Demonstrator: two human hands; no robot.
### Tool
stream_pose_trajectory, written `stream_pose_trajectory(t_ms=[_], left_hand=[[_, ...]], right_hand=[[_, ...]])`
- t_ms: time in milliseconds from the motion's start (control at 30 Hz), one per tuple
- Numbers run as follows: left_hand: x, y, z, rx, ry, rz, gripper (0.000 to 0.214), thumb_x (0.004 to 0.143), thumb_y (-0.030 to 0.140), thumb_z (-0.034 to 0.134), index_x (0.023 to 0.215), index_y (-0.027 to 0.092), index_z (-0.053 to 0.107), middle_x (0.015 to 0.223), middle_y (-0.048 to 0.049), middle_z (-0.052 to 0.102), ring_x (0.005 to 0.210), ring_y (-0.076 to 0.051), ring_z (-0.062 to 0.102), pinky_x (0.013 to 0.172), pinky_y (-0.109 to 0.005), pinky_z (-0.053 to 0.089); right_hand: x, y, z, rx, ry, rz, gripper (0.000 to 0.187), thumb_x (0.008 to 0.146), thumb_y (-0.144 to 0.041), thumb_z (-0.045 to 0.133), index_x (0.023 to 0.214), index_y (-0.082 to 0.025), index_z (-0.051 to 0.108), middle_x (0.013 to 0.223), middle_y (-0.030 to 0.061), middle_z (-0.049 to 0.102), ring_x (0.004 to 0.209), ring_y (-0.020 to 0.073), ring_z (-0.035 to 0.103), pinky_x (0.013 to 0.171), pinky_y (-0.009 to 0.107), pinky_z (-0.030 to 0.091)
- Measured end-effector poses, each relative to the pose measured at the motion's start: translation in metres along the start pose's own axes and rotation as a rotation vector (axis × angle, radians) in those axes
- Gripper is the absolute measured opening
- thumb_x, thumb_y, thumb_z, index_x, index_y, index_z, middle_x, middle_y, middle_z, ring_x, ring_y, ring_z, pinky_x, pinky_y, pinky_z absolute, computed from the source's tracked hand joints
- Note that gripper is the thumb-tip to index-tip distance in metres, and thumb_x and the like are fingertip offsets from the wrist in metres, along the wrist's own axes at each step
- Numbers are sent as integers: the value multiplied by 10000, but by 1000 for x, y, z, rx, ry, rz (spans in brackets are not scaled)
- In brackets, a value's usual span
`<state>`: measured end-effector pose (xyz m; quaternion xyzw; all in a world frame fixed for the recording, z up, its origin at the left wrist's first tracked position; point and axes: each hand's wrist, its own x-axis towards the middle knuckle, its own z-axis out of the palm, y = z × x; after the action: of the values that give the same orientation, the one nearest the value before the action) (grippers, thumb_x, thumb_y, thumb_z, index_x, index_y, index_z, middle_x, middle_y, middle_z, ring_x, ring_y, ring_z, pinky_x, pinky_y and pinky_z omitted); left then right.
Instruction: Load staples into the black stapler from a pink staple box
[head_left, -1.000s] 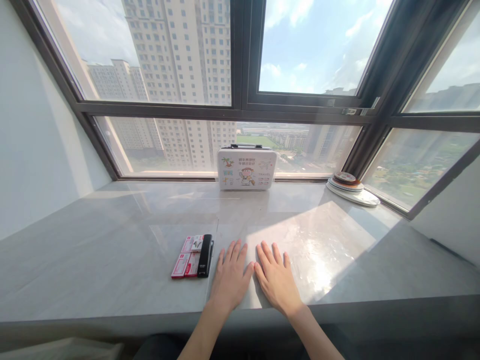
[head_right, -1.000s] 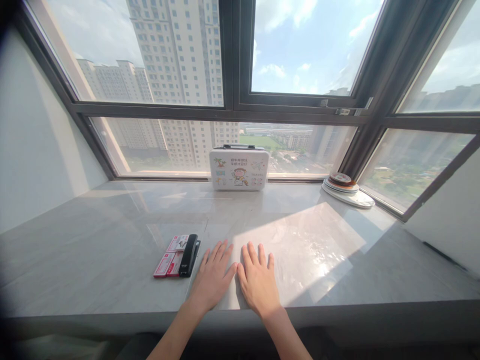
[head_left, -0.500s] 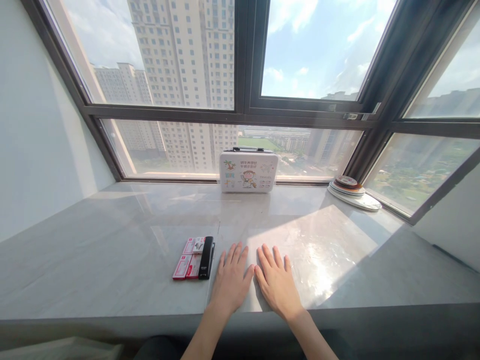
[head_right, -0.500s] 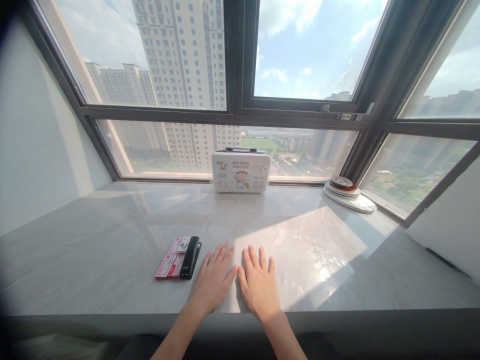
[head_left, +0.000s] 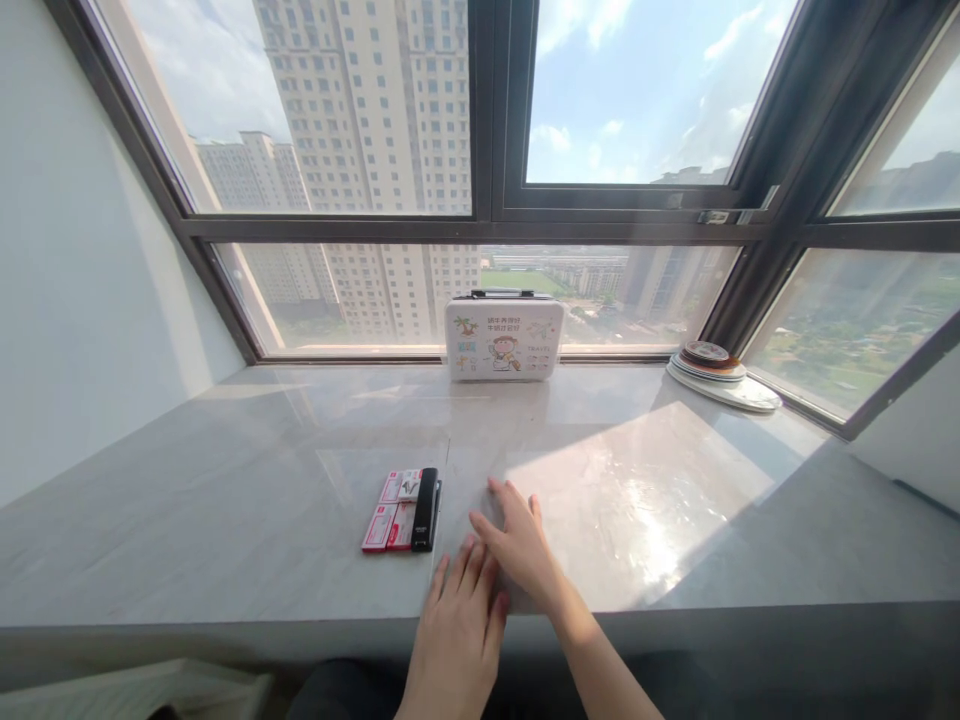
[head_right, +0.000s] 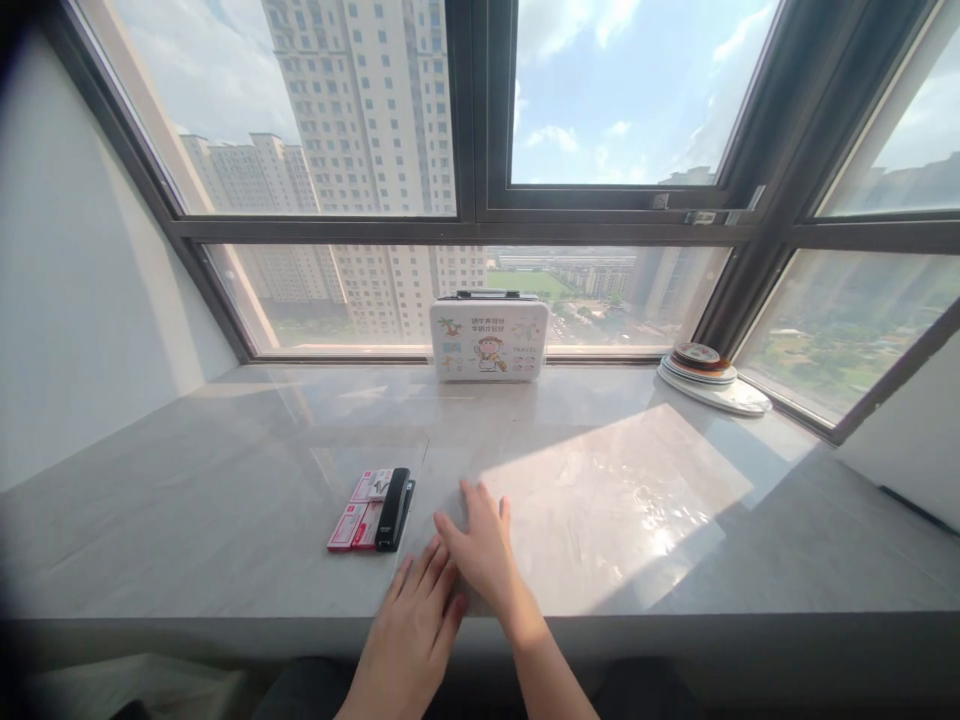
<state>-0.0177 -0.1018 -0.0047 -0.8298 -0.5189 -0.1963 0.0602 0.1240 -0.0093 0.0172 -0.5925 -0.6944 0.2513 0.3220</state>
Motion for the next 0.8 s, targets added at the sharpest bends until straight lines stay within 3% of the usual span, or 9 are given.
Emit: stream_pose_trajectory(t_ms=[100, 200, 300, 367, 433, 500, 567, 667, 800], left_hand=[[-29, -5, 4, 57, 60, 52, 575, 1020, 304, 476, 1585, 266, 379, 1604, -23, 446, 1458, -276, 457, 1116, -479, 482], [-47, -11, 12, 108, 112, 117, 562, 998, 299, 505, 1554, 259, 437, 1562, -21, 501, 1384, -287, 544, 1009, -458, 552], [-50, -12, 11, 90, 128, 109, 511, 990, 299, 524, 1500, 282, 511, 1505, -13, 570, 1326, -296, 594, 973, -465, 570], [-44, -11, 5, 40, 130, 78, 454, 989, 291, 532, 1442, 286, 572, 1434, -20, 637, 1279, -293, 625, 973, -464, 571], [-35, -6, -5, -38, 135, 13, 358, 993, 271, 527, 1327, 277, 655, 1310, -44, 713, 1197, -283, 663, 950, -445, 574], [-22, 1, -14, -120, 125, -92, 275, 1000, 259, 513, 1188, 274, 713, 1152, -63, 751, 1078, -272, 690, 885, -423, 580], [-7, 11, -19, -175, 111, -197, 249, 1006, 263, 501, 1108, 276, 728, 1044, -65, 742, 983, -263, 688, 831, -413, 574], [17, 26, -15, -200, 110, -253, 277, 1005, 287, 502, 1189, 278, 708, 1183, -74, 706, 1097, -275, 648, 909, -444, 553], [43, 38, 0, -162, 62, -186, 424, 1003, 305, 497, 1416, 274, 585, 1522, -82, 520, 1405, -313, 453, 1119, -514, 437]], right_hand=[[19, -35, 30, 187, -81, -82, 835, 922, -662, 583, 1604, -251, 330, 1621, 111, 414, 1528, 323, 313, 1265, 576, 30], [34, -60, 52, 226, -60, -74, 879, 837, -645, 705, 1543, -222, 395, 1572, 141, 470, 1479, 342, 380, 1256, 591, 35], [42, -64, 54, 251, -17, -68, 685, 835, -470, 729, 1426, -210, 499, 1398, 124, 617, 1328, 310, 535, 1205, 524, 269], [43, -55, 40, 261, -22, -92, 589, 842, -353, 688, 1390, -208, 529, 1302, 104, 665, 1211, 280, 607, 1082, 442, 431], [40, -39, 14, 242, -66, -162, 543, 824, -265, 665, 1358, -222, 578, 1278, 83, 679, 1157, 260, 634, 1011, 388, 481], [35, -21, -19, 205, -118, -247, 484, 787, -184, 661, 1264, -270, 670, 1264, 35, 695, 1176, 244, 636, 1057, 368, 452], [27, -3, -49, 104, -151, -316, 482, 778, -131, 635, 1220, -309, 708, 1267, 5, 699, 1297, 265, 579, 1178, 439, 335], [14, 15, -78, -31, -73, -280, 535, 800, -112, 616, 1281, -333, 694, 1346, 12, 668, 1460, 304, 428, 1249, 560, 146], [1, 17, -78, -70, 38, -255, 498, 828, -219, 713, 1316, -318, 681, 1354, 42, 657, 1388, 279, 510, 1230, 469, 253]])
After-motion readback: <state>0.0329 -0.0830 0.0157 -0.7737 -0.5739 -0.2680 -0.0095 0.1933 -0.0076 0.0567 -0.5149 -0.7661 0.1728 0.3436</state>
